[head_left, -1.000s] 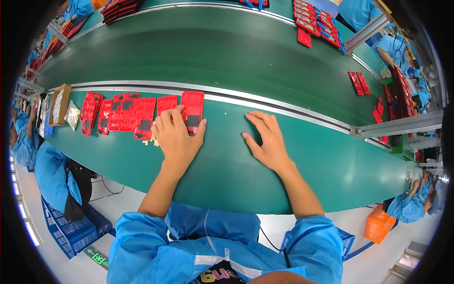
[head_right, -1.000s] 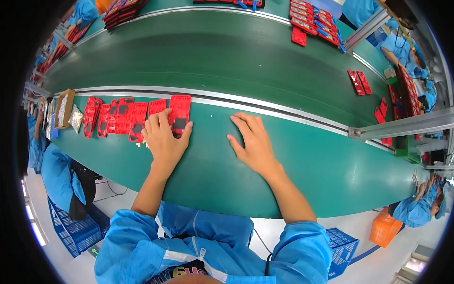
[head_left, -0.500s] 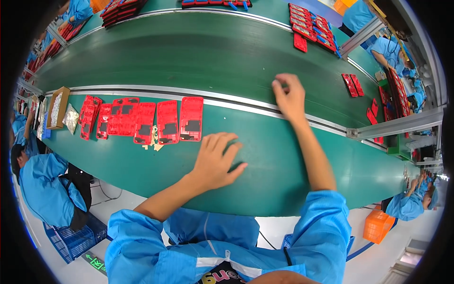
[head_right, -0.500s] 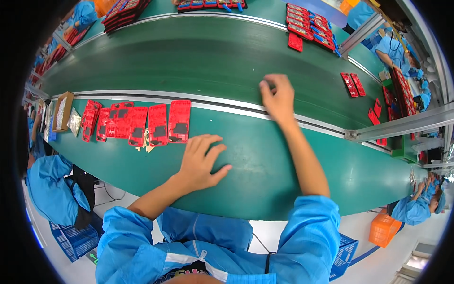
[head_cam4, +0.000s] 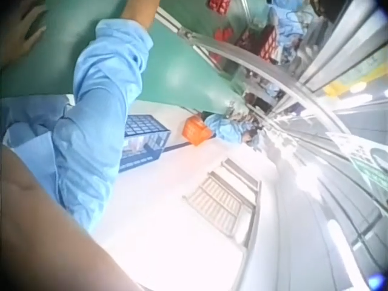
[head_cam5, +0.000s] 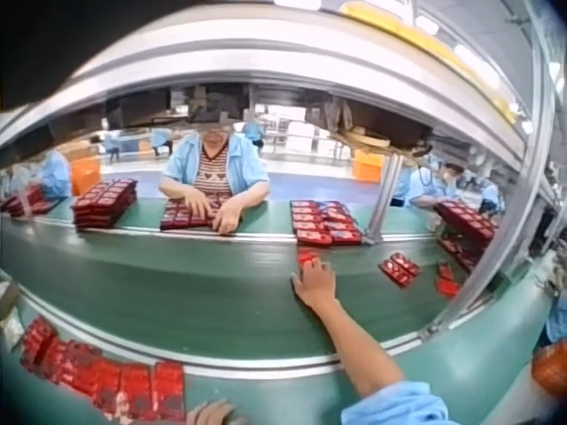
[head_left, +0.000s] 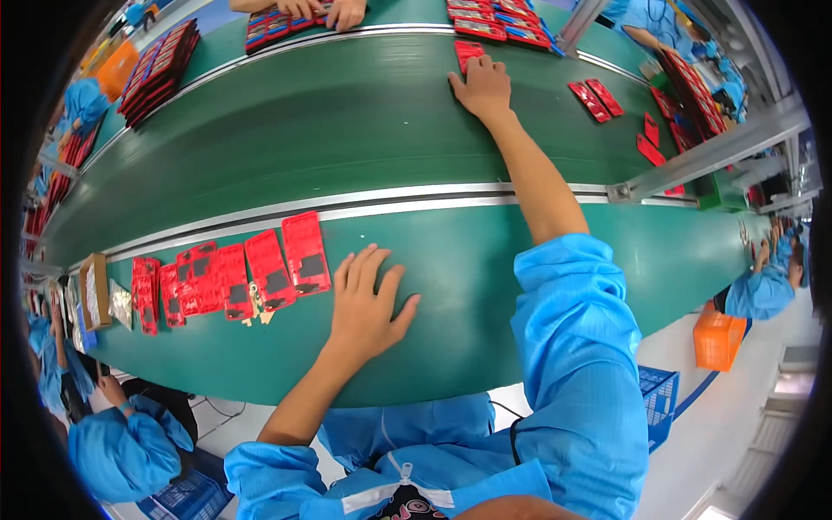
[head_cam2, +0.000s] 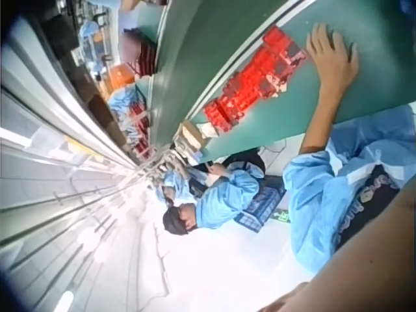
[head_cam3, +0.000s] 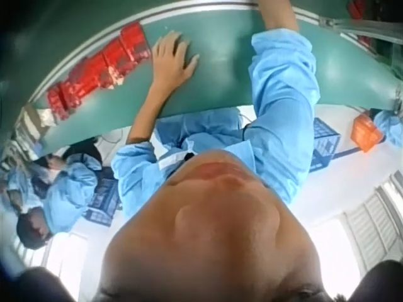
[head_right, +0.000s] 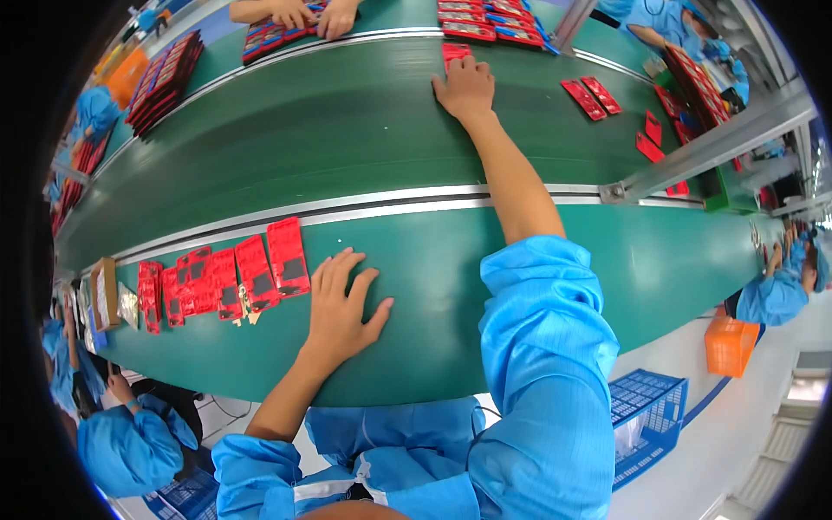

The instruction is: The person assembles small electronic components into red plastic housings by hand, taking components from a component tray and placing them into the housings, then securing them with small fasteners.

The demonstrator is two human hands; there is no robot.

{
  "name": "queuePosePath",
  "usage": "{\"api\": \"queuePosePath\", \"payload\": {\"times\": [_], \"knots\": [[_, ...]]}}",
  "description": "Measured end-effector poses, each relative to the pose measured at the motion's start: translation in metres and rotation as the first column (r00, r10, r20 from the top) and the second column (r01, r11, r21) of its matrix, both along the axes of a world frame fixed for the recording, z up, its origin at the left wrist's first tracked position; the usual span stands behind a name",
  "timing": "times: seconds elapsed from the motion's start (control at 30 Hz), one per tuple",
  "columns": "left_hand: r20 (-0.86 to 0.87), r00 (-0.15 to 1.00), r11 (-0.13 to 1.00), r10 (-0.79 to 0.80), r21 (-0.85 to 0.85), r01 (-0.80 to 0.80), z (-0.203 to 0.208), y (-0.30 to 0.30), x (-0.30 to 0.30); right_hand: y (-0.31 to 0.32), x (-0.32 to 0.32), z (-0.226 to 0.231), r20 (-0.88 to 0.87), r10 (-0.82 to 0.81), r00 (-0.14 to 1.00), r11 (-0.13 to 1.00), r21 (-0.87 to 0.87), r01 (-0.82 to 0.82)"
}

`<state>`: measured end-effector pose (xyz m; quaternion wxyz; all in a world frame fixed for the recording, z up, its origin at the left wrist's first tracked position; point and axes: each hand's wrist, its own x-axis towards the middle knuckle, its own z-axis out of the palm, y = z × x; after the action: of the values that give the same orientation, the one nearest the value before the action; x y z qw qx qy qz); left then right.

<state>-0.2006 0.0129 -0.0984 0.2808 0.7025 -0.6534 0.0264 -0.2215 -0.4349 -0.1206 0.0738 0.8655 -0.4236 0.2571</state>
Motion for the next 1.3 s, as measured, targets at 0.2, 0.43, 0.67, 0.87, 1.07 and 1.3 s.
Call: {"api": "queuePosePath", "payload": {"times": [0.2, 0.43, 0.67, 0.87, 1.07, 1.3], "knots": [[-0.012, 1.0, 1.0, -0.029, 0.004, 0.029, -0.001, -0.01, -0.009, 0.008, -0.076, 0.001, 0.036, 0.01, 0.999, 0.96, -0.28, 0.001], [0.007, 1.0, 1.0, 0.009, 0.022, -0.009, 0.004, -0.005, -0.007, -0.029, -0.153, 0.016, -0.103, -0.222, 0.969, 0.965, -0.162, 0.204], [0.007, 1.0, 0.997, -0.027, -0.068, 0.027, -0.003, 0.001, -0.002, -0.046, -0.223, 0.02, 0.003, -0.189, 0.982, 0.981, -0.042, 0.189], [0.016, 1.0, 0.987, 0.023, -0.161, -0.021, -0.015, 0.011, -0.004, -0.097, -0.26, 0.001, -0.238, -0.441, 0.865, 0.896, -0.061, 0.44], [0.012, 0.999, 0.982, 0.036, -0.186, -0.034, -0.005, 0.013, -0.006, -0.101, -0.228, 0.024, -0.182, -0.669, 0.721, 0.672, -0.563, 0.481], [0.037, 0.998, 0.973, 0.043, -0.226, -0.034, -0.002, 0.027, -0.011, 0.133, -0.081, 0.095, 0.318, 0.276, 0.907, 0.9, 0.247, -0.36]]}}
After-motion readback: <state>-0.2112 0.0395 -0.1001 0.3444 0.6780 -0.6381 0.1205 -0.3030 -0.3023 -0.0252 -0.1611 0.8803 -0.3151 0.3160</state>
